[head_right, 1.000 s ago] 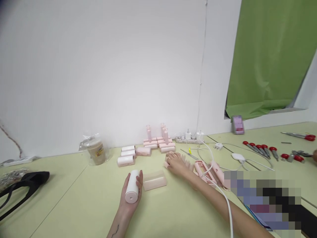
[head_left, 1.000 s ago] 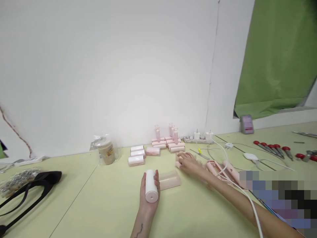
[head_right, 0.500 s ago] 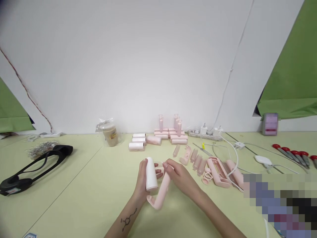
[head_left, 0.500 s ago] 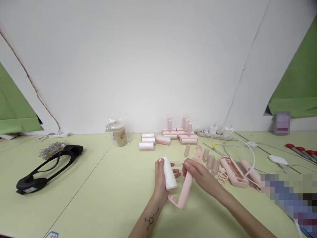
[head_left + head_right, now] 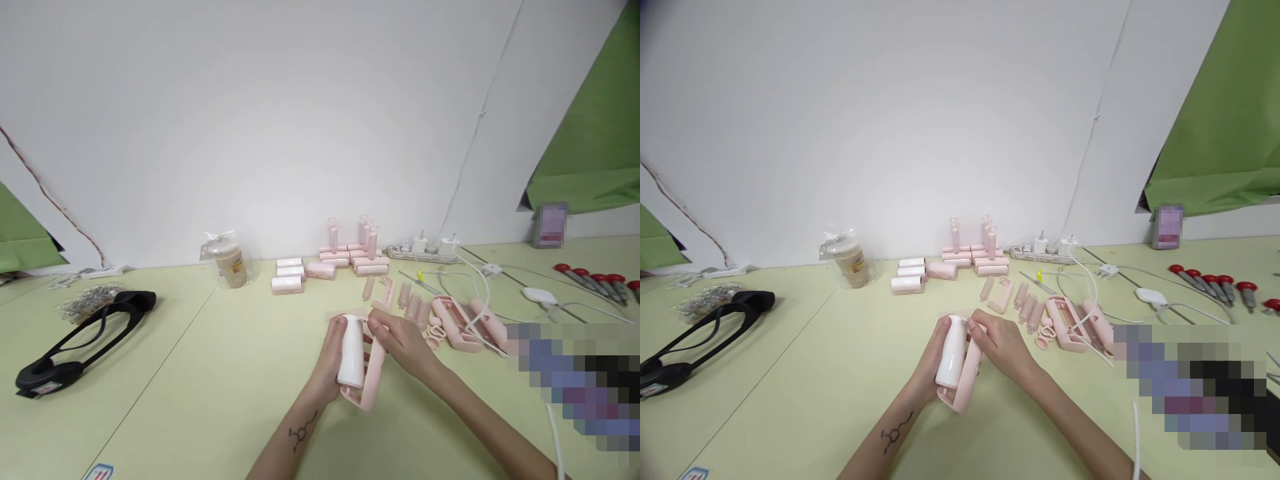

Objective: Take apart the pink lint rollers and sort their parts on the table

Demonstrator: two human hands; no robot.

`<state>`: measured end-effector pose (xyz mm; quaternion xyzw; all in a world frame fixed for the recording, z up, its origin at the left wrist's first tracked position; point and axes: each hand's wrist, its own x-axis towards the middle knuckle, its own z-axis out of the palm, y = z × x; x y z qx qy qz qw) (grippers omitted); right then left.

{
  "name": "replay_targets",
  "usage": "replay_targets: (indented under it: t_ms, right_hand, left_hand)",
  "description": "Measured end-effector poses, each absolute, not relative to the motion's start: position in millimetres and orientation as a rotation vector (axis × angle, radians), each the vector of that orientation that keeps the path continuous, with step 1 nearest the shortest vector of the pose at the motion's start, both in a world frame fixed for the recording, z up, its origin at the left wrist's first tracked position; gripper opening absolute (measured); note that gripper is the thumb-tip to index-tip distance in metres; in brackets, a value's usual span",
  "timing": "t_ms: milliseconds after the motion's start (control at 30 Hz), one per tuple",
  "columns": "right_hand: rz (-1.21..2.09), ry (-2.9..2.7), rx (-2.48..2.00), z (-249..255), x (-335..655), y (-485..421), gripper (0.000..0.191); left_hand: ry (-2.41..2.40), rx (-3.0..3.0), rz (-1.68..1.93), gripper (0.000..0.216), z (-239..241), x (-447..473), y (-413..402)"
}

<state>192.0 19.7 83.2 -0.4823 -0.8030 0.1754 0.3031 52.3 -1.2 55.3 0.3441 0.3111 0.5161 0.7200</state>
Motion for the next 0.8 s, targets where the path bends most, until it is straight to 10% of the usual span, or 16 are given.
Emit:
replay_targets:
  t_ms: [800]
  right_hand:
    - [0.312, -2.664, -1.122, 89, 215, 2, 0.01]
  left_hand:
    - [1.142, 1.82, 0.789, 0.05, 44, 33, -22]
